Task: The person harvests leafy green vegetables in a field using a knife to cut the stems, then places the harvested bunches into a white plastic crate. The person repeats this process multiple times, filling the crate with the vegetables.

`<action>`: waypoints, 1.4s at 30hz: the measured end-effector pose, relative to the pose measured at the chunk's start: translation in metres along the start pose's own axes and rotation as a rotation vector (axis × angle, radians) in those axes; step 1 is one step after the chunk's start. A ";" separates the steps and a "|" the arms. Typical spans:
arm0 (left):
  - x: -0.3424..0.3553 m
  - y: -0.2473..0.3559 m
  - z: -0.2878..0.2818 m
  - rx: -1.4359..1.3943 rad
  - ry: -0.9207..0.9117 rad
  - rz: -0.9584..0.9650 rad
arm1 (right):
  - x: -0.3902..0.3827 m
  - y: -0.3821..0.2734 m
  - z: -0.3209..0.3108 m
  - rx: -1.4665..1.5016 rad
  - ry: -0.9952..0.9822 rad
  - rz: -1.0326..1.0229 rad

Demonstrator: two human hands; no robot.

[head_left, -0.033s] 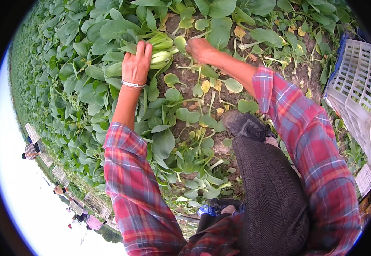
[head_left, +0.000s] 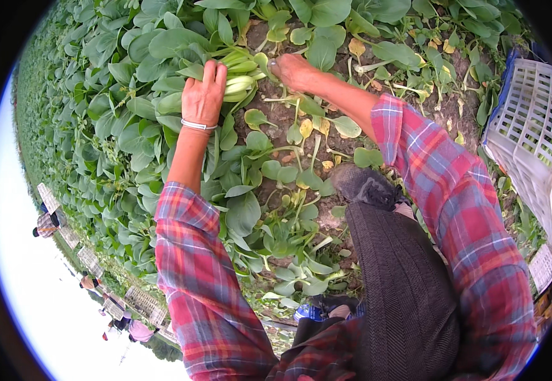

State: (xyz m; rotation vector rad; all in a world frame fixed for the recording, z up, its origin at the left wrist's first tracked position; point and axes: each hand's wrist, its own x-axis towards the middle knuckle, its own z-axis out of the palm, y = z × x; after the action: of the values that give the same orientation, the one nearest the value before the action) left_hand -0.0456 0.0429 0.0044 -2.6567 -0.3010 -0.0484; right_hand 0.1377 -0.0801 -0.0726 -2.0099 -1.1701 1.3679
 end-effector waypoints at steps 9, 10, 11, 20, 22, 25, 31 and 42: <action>-0.034 0.003 -0.011 -0.090 0.032 -0.068 | -0.030 0.021 0.024 -0.047 0.084 -0.116; -0.036 0.001 -0.009 -0.075 -0.013 -0.061 | -0.031 0.022 0.027 0.003 0.154 -0.141; -0.035 -0.003 -0.015 -0.059 -0.063 -0.059 | -0.033 0.016 0.028 0.048 0.214 -0.149; 0.058 -0.038 -0.018 -0.039 -0.417 0.153 | 0.005 0.001 0.018 0.007 0.315 -0.155; 0.065 -0.049 -0.010 -0.022 -0.491 0.157 | 0.006 -0.002 0.021 0.022 0.296 -0.140; 0.065 -0.060 0.002 0.022 -0.608 0.183 | 0.008 -0.001 0.020 0.038 0.265 -0.144; 0.046 -0.057 0.001 0.003 -0.455 0.185 | 0.021 -0.006 0.018 -0.035 0.257 -0.188; -0.010 -0.039 -0.002 0.008 -0.108 0.168 | -0.003 0.001 0.008 -0.138 0.159 -0.251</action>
State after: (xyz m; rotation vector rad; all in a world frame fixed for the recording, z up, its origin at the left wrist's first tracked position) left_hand -0.0638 0.0744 0.0225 -2.6715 -0.1109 0.1497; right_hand 0.1304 -0.0841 -0.0751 -1.9440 -1.4199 1.0113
